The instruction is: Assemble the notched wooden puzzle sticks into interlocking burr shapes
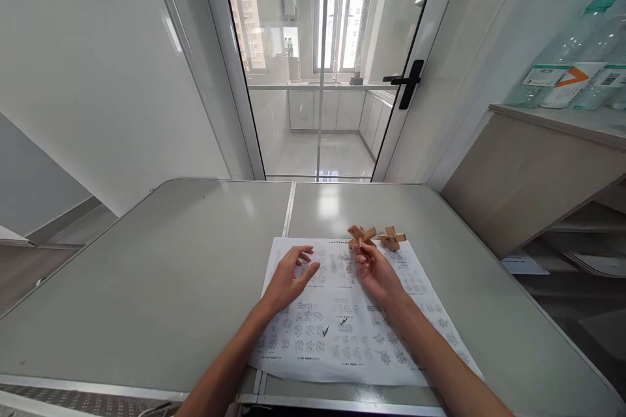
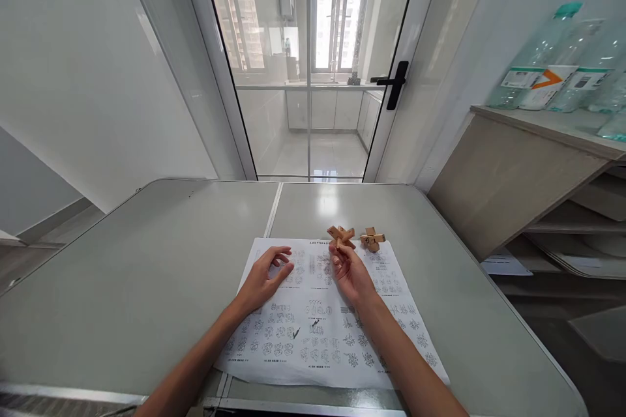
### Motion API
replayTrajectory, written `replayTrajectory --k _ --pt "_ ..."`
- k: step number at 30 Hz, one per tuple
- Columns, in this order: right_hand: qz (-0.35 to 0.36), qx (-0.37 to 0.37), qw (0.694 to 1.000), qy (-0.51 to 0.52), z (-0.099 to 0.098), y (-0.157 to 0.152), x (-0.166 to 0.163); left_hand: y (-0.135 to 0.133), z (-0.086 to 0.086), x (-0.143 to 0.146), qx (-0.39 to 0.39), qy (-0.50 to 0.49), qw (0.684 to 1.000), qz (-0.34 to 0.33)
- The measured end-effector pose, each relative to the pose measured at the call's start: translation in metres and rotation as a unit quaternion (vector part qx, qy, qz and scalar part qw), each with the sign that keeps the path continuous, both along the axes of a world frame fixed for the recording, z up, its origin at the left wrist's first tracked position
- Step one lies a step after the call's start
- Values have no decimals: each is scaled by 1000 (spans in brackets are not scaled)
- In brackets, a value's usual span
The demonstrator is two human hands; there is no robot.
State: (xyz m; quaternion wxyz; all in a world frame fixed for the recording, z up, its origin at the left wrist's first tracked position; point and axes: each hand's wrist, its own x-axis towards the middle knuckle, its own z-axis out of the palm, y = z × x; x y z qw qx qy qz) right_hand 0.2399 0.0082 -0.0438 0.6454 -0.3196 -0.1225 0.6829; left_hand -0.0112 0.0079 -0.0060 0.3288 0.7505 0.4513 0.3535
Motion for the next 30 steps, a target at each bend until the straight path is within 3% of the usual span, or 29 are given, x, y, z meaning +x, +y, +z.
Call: replayTrajectory --k 8,20,30 --pt "-22 16 998 53 7 -3 3 -5 7 1 5 32 999 -16" --pt "117 72 981 -136 24 -16 -14 -11 -3 1 86 206 971 -84" --pt "128 68 976 -165 28 -18 -16 -11 -2 1 98 214 968 -85"
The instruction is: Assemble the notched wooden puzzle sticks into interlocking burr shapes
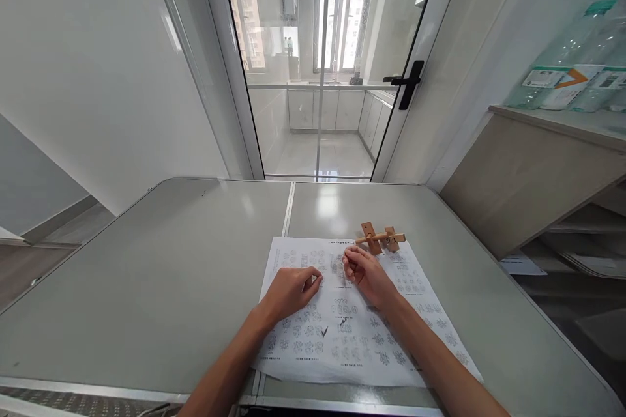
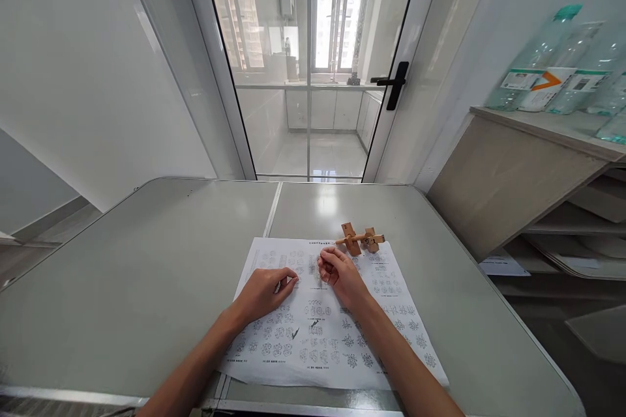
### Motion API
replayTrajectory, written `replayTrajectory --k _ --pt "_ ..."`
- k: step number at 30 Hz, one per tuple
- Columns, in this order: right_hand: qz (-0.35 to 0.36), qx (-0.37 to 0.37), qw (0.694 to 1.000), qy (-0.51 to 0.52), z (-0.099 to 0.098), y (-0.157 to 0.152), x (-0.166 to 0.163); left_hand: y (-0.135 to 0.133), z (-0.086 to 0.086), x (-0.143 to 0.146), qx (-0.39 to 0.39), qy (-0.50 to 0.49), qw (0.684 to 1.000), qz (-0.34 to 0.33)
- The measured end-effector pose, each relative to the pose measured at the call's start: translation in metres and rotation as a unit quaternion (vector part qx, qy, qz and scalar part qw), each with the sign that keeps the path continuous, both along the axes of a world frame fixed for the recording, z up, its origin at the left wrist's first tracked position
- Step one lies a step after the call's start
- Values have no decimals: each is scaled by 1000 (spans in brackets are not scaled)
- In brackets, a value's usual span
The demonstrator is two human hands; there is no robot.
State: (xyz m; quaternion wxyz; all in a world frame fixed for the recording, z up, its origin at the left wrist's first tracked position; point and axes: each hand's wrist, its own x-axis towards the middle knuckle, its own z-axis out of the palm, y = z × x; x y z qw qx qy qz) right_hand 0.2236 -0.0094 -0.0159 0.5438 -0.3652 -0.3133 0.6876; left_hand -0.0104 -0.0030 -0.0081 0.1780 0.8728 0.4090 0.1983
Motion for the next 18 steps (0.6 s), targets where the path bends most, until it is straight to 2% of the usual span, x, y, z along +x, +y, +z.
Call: replayTrajectory --k 18 --pt "3 -8 1000 25 -3 0 1 1 -5 -1 9 -1 1000 5"
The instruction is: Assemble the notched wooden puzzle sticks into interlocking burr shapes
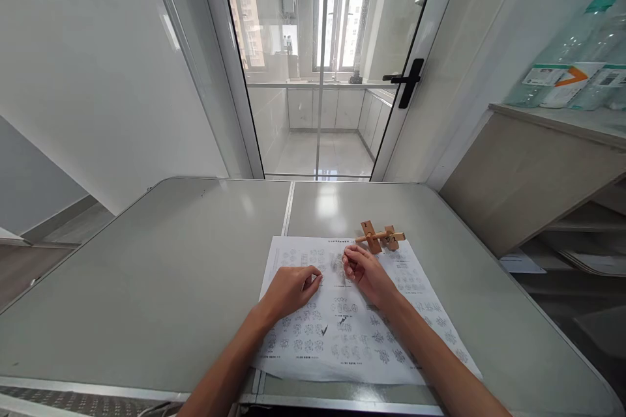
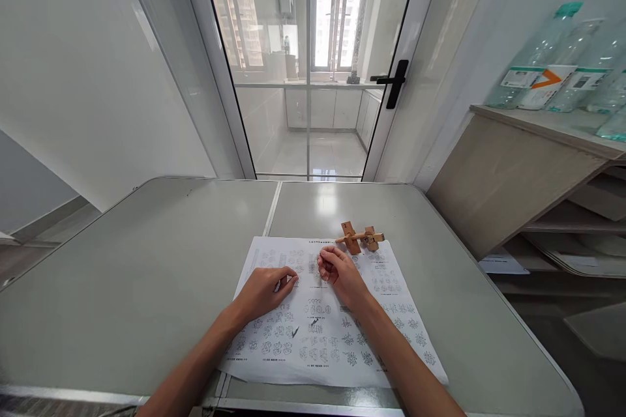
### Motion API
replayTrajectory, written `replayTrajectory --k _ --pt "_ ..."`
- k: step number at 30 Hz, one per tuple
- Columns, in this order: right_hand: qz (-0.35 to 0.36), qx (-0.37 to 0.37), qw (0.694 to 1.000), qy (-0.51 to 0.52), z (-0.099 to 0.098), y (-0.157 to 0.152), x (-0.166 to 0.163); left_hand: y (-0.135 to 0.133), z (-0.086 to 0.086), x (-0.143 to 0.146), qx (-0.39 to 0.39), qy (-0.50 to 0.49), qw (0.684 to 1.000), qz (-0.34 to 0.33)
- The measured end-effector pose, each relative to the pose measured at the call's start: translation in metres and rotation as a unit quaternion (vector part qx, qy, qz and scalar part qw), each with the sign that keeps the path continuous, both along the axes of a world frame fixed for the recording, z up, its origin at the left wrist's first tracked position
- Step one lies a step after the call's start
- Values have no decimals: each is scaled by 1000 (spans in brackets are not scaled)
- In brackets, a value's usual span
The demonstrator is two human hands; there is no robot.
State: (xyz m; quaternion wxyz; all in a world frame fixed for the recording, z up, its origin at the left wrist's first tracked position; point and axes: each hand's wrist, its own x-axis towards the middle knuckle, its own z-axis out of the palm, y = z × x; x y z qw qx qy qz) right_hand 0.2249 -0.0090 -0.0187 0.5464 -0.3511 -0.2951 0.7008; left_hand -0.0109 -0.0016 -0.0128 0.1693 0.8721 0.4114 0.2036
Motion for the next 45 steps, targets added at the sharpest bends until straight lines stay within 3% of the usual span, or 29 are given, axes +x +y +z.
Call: replayTrajectory --k 45 --pt "2 0 1000 -9 4 -2 0 -1 3 0 -3 5 1000 -8"
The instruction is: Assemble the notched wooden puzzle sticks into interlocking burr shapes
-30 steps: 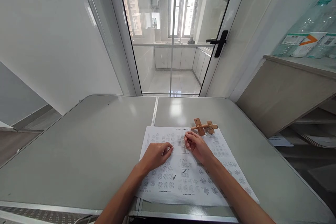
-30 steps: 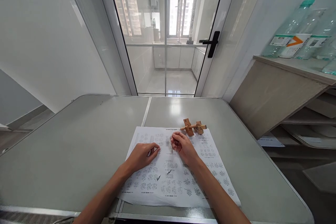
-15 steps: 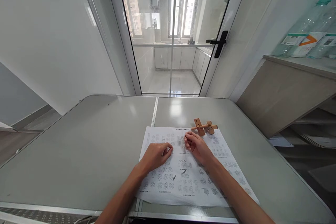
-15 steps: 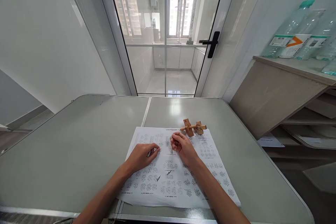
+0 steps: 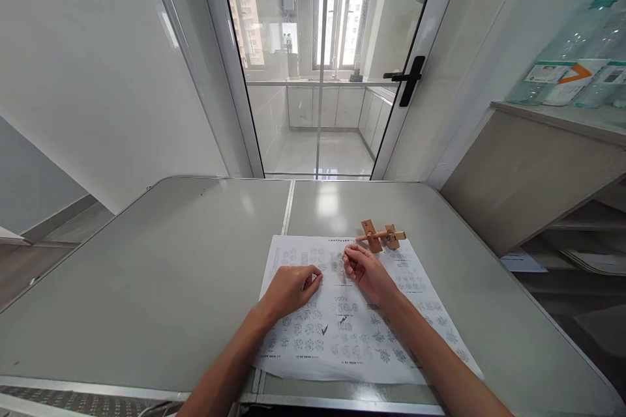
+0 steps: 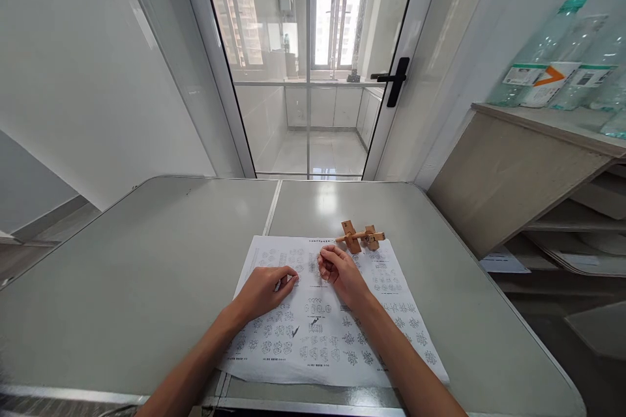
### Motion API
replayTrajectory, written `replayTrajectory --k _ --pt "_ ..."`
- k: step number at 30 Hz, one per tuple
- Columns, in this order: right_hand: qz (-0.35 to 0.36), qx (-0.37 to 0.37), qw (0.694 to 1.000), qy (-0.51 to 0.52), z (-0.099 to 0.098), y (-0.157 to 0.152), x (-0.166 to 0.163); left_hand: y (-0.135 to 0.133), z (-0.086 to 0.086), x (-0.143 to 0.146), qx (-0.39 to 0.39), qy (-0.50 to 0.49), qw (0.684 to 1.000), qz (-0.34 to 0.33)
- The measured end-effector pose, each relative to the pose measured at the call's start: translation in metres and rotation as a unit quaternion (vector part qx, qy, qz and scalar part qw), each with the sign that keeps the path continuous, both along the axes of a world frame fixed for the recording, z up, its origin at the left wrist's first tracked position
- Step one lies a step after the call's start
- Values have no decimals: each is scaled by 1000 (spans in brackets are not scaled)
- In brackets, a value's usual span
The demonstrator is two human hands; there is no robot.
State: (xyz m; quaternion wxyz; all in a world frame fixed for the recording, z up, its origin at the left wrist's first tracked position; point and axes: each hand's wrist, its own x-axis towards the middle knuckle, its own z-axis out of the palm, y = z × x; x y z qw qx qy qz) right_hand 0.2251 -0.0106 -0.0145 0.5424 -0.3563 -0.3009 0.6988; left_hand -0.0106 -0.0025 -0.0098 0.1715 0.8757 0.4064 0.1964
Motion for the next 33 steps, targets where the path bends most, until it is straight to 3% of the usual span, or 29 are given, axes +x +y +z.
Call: replayTrajectory --k 17,27,33 --pt "-9 1 1000 27 -3 2 0 0 0 0 0 2 1000 1" --pt "-87 25 983 162 4 3 13 1 -2 -1 -1 -4 1000 -1" --pt "-109 26 973 203 -1 4 22 0 0 0 -5 -10 1000 -5"
